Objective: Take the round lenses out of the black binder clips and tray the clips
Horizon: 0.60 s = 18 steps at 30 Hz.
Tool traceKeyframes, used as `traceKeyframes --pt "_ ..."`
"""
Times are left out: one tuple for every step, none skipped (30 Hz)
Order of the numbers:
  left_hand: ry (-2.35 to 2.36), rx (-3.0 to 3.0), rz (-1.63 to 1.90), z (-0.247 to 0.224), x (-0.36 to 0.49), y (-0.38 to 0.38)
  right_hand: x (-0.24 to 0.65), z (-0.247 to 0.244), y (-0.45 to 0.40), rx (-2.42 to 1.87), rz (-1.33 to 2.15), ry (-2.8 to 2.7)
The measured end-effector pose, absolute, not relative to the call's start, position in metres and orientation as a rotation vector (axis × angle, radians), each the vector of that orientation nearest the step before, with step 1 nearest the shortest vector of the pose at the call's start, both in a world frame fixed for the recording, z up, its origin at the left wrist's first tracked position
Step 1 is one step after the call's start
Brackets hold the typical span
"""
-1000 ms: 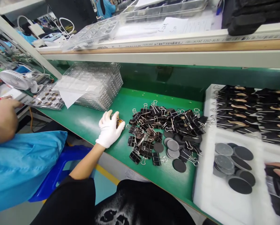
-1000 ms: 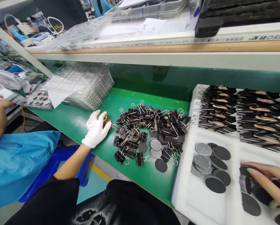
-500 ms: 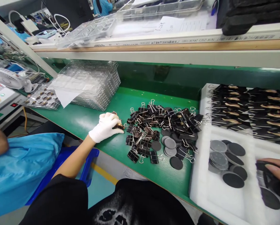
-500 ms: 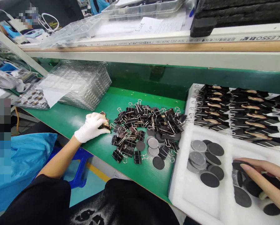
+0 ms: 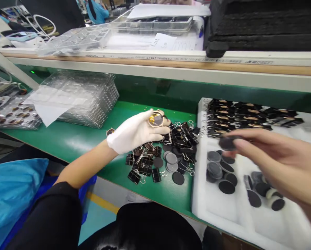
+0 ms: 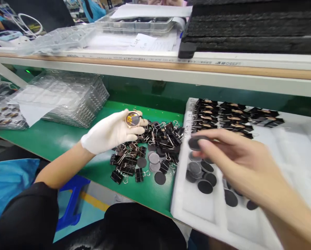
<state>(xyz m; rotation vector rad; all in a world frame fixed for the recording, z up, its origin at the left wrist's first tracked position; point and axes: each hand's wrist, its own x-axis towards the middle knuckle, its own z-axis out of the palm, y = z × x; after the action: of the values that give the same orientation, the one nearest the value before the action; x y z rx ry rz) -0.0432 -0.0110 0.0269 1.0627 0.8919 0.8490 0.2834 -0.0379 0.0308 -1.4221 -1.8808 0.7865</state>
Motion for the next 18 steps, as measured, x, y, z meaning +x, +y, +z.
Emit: traceKeyframes --pt "0.85 1.058 0.832 0.03 -0.031 -0.005 0.265 0.039 -0.035 -1.367 0.889 -1.799" --pt "0.83 1.084 0.826 0.032 -0.02 -0.001 0.249 0.045 -0.033 -1.301 0.992 -1.739" --pt "0.84 1.145 0.821 0.033 -0.01 0.002 0.236 0.049 -0.031 -1.243 1.053 -1.68" --pt "0.885 1.238 0.819 0.033 -0.002 0.003 0.226 0.051 -0.03 -1.189 1.074 -1.648" --pt "0.962 1.359 0.817 0.031 0.004 0.003 0.219 0.05 -0.03 -1.147 1.056 -1.642" --pt "1.058 1.503 0.821 0.03 0.009 0.003 0.215 0.048 -0.03 -1.119 1.002 -1.662" --pt "1.154 1.665 0.836 0.027 0.011 0.002 0.213 0.045 -0.031 -1.097 0.925 -1.699" --pt "1.229 1.835 0.855 0.025 0.012 0.0 0.213 0.041 -0.033 -1.077 0.841 -1.739" --pt "1.273 1.995 0.88 0.022 0.013 -0.001 0.213 0.038 -0.035 -1.053 0.769 -1.772" --pt "1.279 2.133 0.904 0.02 0.012 -0.002 0.213 0.034 -0.036 -1.026 0.718 -1.793" --pt "1.256 2.23 0.919 0.018 0.011 -0.003 0.213 0.031 -0.036 -1.002 0.689 -1.798" --pt "1.217 2.281 0.92 0.017 0.01 -0.003 0.212 0.028 -0.036 -0.985 0.675 -1.793" --pt "1.17 2.291 0.903 0.017 0.009 -0.003 0.212 0.025 -0.035 -0.974 0.662 -1.785" --pt "1.126 2.269 0.877 0.017 0.009 -0.002 0.211 0.022 -0.034 -0.967 0.641 -1.778" --pt "1.092 2.226 0.852 0.018 0.008 -0.002 0.21 0.019 -0.032 -0.964 0.615 -1.773" --pt "1.066 2.175 0.829 0.019 0.008 -0.002 0.209 0.016 -0.03 -0.958 0.59 -1.766" --pt "1.047 2.125 0.815 0.021 0.008 -0.002 0.208 0.013 -0.029 -0.949 0.575 -1.758" --pt "1.033 2.087 0.818 0.022 0.007 -0.002 0.208 0.011 -0.027 -0.935 0.574 -1.746"
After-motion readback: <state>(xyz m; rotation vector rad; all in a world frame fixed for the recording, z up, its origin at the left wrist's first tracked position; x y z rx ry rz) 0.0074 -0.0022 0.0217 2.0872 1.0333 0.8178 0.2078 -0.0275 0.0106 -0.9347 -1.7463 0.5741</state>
